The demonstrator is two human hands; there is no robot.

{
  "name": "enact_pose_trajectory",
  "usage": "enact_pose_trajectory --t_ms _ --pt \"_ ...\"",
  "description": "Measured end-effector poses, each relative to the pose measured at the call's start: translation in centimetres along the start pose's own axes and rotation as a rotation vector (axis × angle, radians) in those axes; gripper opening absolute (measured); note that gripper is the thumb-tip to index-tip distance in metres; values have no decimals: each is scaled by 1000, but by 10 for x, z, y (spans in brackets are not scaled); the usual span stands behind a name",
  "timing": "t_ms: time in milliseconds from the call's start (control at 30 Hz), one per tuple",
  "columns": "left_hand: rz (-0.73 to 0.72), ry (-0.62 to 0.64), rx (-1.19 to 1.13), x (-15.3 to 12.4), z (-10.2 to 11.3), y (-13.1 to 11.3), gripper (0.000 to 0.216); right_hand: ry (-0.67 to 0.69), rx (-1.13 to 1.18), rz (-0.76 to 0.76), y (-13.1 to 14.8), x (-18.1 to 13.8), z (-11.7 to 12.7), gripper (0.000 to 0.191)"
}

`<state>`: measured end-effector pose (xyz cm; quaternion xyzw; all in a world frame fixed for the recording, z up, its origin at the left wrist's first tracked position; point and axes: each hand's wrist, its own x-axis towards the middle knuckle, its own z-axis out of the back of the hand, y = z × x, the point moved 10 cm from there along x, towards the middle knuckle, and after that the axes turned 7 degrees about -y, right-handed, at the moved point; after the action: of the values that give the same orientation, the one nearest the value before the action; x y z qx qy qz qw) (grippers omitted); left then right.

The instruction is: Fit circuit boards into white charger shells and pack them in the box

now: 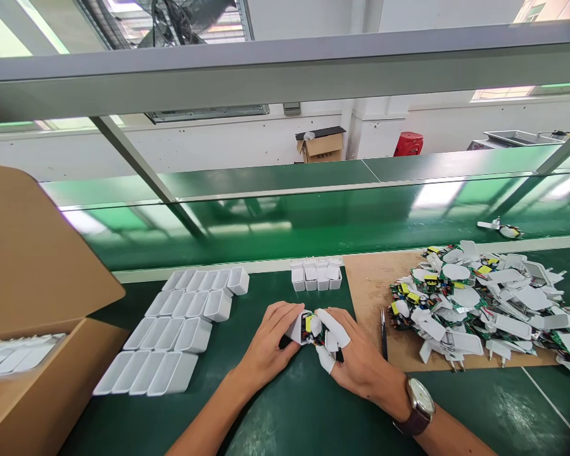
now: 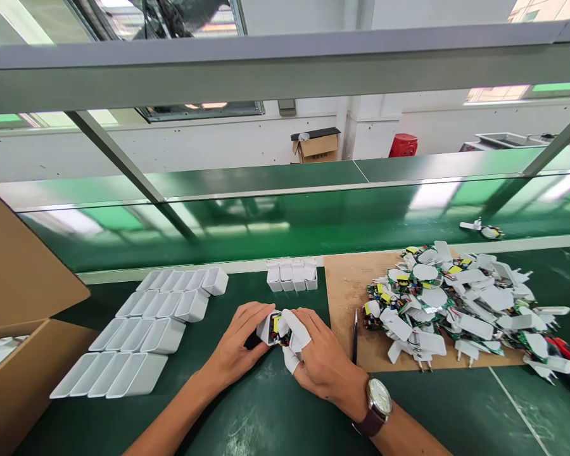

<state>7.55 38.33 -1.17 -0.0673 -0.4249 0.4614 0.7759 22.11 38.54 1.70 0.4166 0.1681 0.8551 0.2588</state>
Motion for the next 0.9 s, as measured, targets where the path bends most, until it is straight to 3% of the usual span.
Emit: enact_pose_trajectory --t_ms 733,900 --pt "60 33 0 -3 -2 6 60 9 5 -50 -4 2 -1 86" --pt "60 41 -44 -3 -5 3 60 31 32 -63 -8 0 -7 80"
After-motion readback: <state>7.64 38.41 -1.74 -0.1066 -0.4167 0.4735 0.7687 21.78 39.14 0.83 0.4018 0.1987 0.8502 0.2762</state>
